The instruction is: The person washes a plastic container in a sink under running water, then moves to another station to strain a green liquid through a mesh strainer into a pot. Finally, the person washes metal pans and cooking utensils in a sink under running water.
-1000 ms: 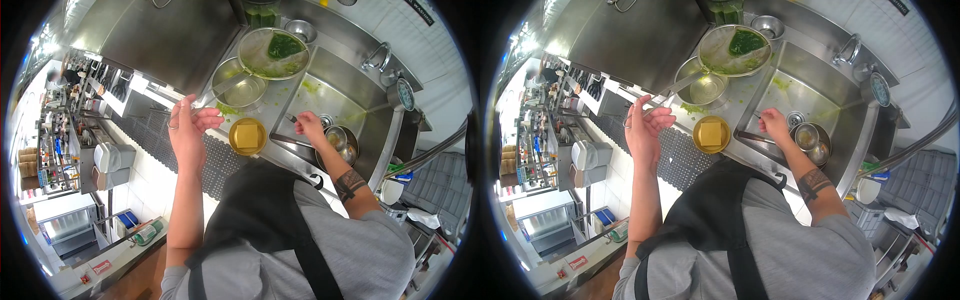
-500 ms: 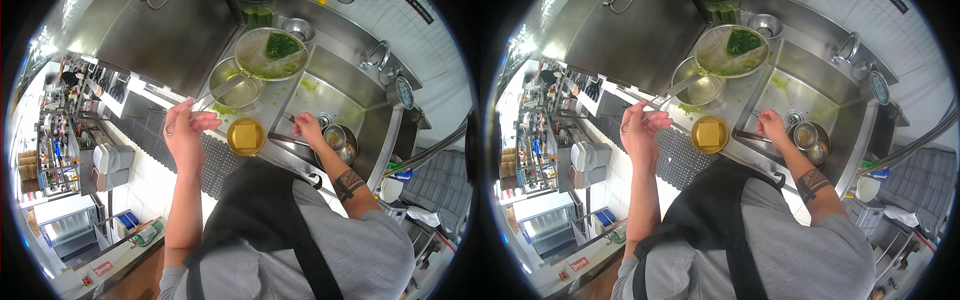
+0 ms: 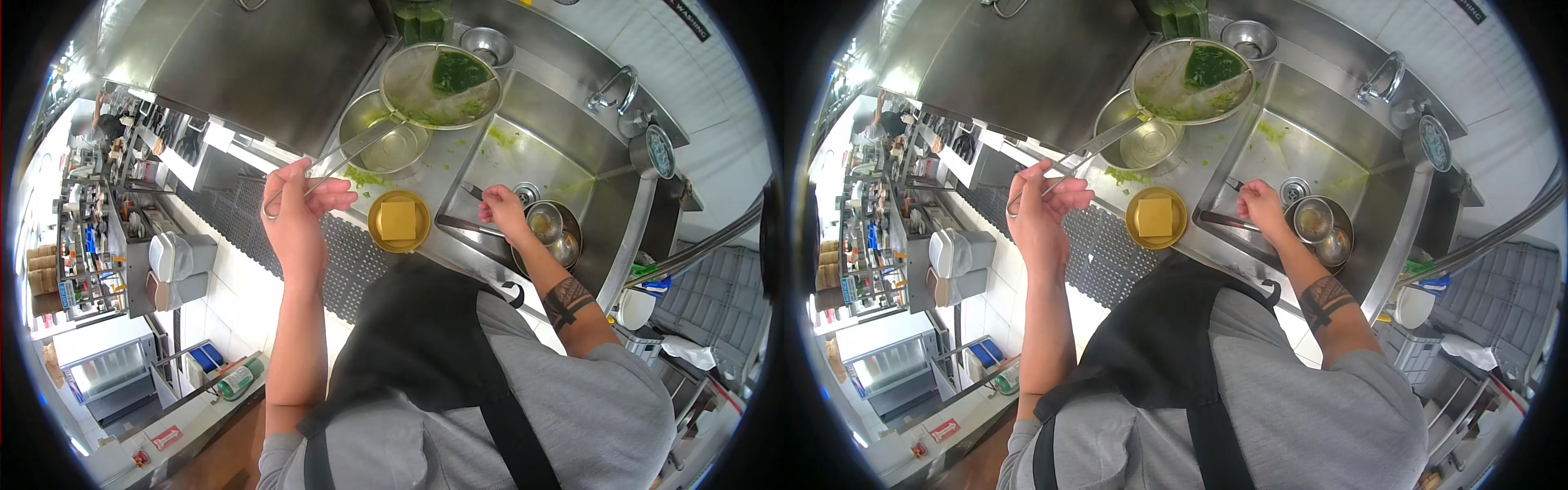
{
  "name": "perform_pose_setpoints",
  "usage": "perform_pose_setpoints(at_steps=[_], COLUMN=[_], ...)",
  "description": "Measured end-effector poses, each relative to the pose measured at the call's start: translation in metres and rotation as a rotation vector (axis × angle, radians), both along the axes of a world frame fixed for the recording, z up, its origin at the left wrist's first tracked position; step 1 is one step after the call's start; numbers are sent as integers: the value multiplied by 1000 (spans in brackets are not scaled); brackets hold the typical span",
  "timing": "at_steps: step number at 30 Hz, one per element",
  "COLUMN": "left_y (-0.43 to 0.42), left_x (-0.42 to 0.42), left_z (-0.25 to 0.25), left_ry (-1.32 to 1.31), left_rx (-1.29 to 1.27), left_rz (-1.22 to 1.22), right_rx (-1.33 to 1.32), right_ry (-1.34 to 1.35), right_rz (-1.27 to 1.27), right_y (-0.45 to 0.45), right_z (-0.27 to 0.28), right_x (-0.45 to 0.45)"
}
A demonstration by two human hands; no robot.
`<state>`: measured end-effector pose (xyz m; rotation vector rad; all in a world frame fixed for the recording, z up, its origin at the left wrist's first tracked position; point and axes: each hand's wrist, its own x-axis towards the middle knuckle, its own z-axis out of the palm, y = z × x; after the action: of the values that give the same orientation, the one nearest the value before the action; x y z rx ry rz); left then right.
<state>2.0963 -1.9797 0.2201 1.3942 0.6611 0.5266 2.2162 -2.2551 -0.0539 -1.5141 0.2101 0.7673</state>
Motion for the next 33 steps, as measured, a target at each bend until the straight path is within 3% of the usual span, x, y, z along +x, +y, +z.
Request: perform_pose_setpoints(at_steps=[13,27,31,33], left_y=[-1,-4,-3,-2], left_x=[2,2,2,2], left_z=[1,-1,-1,-2], left_ry=[30,27,22,21], left_rx=[139,125,126,128], left_rz=[22,72,74,74], right_rx=[-2,-31,-148,-221], right_ry=[-10,-9,-418,-827], right_rz=[18,50,-148,-377], right_y=[-1,-5,-15,-3], right_z=[-8,-11,-40,-13], right_x=[-4,-2,36,81])
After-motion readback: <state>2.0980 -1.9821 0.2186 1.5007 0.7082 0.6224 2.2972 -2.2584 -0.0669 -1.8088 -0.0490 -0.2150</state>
